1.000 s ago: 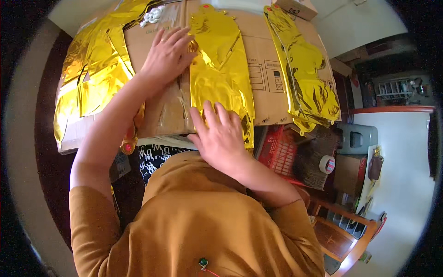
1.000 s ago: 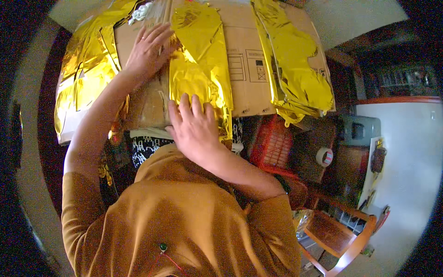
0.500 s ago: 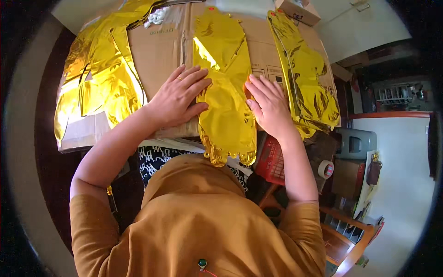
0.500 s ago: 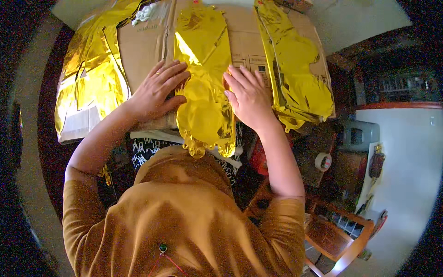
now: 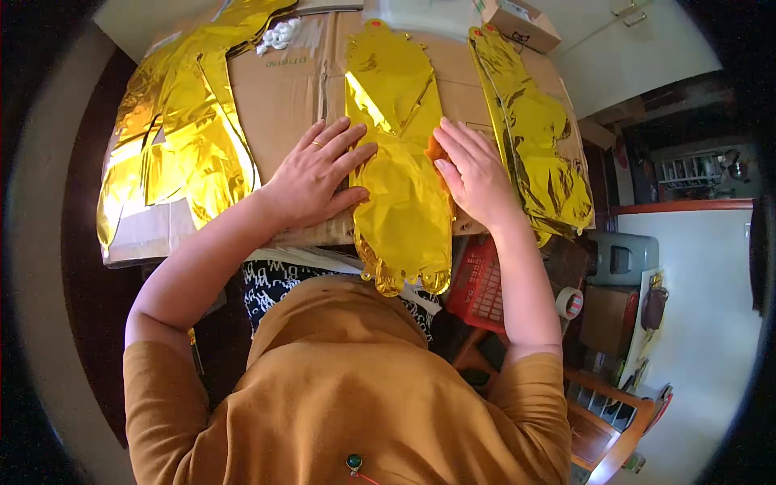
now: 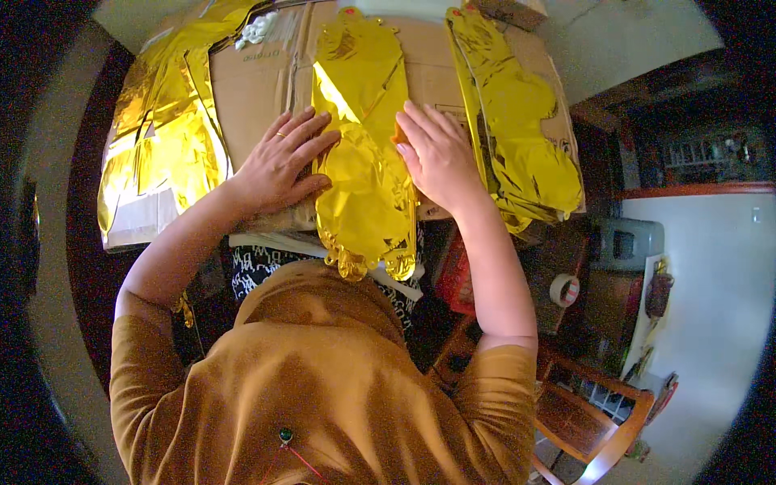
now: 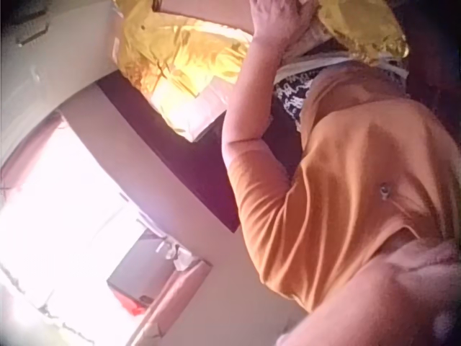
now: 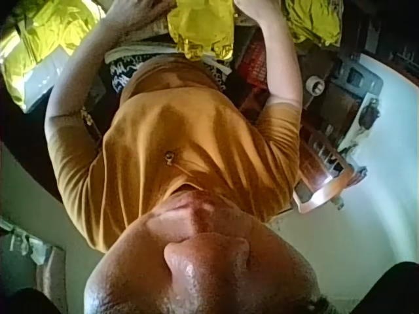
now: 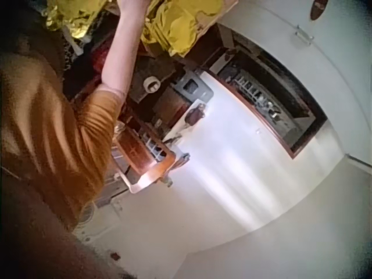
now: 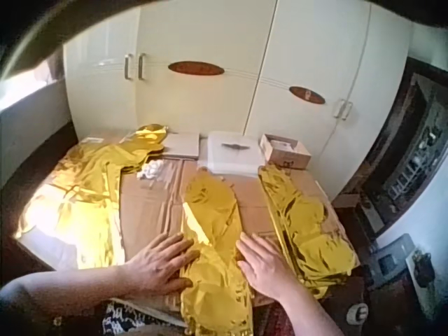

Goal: Folding gold foil balloons and inserting them into cardboard packaging cards.

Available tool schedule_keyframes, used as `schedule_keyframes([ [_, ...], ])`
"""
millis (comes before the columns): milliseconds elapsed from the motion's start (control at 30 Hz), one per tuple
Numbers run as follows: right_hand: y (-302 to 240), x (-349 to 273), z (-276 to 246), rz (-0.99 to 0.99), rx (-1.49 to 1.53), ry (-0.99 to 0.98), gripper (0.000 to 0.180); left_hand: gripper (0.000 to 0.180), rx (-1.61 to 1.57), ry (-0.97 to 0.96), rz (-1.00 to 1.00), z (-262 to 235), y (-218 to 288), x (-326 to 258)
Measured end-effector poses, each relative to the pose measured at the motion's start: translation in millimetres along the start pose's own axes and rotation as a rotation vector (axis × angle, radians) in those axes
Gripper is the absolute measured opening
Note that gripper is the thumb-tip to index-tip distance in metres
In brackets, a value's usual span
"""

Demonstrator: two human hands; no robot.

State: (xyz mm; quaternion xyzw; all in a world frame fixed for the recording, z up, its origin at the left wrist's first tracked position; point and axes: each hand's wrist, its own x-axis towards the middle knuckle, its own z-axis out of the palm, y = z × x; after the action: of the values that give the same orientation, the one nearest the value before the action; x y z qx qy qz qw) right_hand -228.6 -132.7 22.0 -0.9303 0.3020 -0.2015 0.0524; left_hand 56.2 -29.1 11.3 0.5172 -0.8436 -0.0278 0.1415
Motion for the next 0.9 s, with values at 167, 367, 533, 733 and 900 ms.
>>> schedule_keyframes([
  [167, 1, 1, 5, -0.007, -0.083, -0.052, 0.041, 0.069, 0.062, -0.008, 0.008, 2, 2, 1],
  [367, 9, 6, 2, 0.003, 0.058, 0.011, 0.036, 0.067, 0.064, -0.014, -0.002, 4, 4, 3],
  [533, 43, 75, -9, 0.507, 0.414, -0.011, 0.035, 0.068, 0.038, 0.027, -0.002, 3, 3, 1],
  [733, 91, 169, 9, 0.93, 0.722, -0.231, 0.028, 0.068, 0.016, 0.034, -0.016, -2, 6, 1],
  [900, 70, 202, 13, 0.955, 0.698, -0.386, 0.03, 0.067, -0.004, 0.033, -0.042, -5, 11, -6],
])
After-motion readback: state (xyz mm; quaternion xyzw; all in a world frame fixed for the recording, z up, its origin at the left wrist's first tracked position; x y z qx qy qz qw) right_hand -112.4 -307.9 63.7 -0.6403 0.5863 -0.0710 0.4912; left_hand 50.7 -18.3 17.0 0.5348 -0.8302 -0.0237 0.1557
